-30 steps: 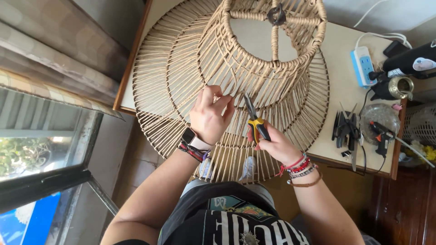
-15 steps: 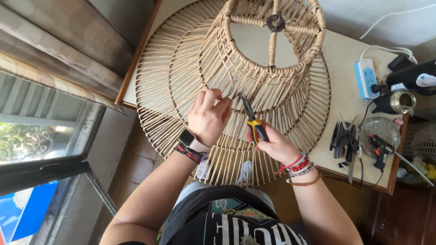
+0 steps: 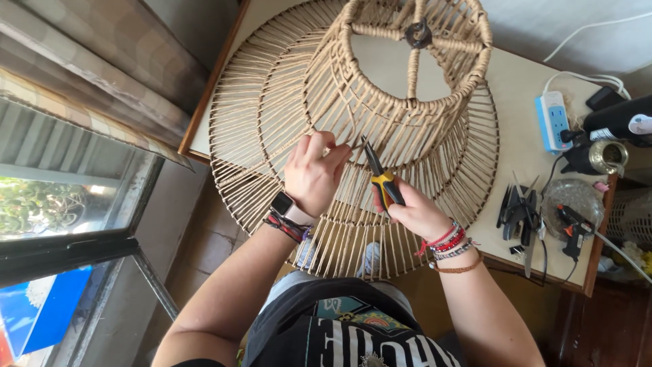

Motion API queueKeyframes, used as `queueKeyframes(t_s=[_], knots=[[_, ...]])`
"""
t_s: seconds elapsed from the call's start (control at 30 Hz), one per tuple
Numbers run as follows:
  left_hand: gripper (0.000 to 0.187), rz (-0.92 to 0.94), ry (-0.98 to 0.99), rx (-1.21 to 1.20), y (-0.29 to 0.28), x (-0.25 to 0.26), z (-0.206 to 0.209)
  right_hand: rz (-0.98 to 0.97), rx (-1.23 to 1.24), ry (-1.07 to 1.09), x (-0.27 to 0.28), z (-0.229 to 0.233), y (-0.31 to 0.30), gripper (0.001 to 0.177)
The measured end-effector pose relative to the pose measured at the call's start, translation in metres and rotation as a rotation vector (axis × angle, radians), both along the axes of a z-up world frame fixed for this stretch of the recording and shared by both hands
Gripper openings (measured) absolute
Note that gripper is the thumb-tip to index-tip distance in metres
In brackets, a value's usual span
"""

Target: Weaving wicker strands into a lampshade frame and trimming them with pliers

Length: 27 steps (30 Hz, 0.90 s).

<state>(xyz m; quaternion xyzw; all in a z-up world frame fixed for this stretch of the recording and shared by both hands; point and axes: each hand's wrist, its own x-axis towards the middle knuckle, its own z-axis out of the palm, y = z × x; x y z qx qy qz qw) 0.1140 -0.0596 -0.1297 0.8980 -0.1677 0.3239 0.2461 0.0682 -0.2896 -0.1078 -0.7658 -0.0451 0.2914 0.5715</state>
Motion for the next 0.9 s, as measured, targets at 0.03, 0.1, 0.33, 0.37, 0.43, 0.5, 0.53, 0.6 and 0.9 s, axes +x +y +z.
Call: queueKeyframes(t_s=[0.03,0.1,0.33,0.37,0.43,0.5,0.53,0.6,0.9], knots=[[0.014,-0.003,-0.003,-0.001,0.001,-0.001,0.001,-0.003,-0.001,-0.003,-0.008,0.008,-0.004,0.057],[0.016,-0.010,0.011,-0.042,0.004,-0.002,0.004,-0.021,-0.300,-0.163,-0.023,0.024,-0.009,0.046],[0.037,-0.417,0.146,-0.280,-0.050,-0.043,0.054,-0.019,-0.690,-0.375,-0.083,0.044,-0.103,0.016],[0.026,-0.464,0.252,-0.347,-0.063,-0.043,0.048,0.010,-0.629,-0.417,-0.077,0.039,-0.107,0.020],[0.020,-0.497,0.353,-0.419,-0.080,-0.042,0.031,0.054,-0.568,-0.463,-0.061,0.024,-0.109,0.026],[0.008,-0.054,0.487,-0.394,-0.086,-0.042,0.006,0.015,-0.450,-0.201,-0.043,-0.001,-0.103,0.065],[0.008,-0.038,0.489,-0.398,-0.087,-0.042,0.002,0.032,-0.449,-0.199,-0.036,-0.003,-0.105,0.065],[0.009,0.149,0.439,-0.273,-0.085,-0.040,-0.007,0.102,-0.206,-0.136,-0.019,-0.007,-0.106,0.055],[0.009,0.228,0.399,-0.198,-0.095,-0.038,0.010,0.235,-0.050,0.099,0.029,-0.008,-0.103,0.066]])
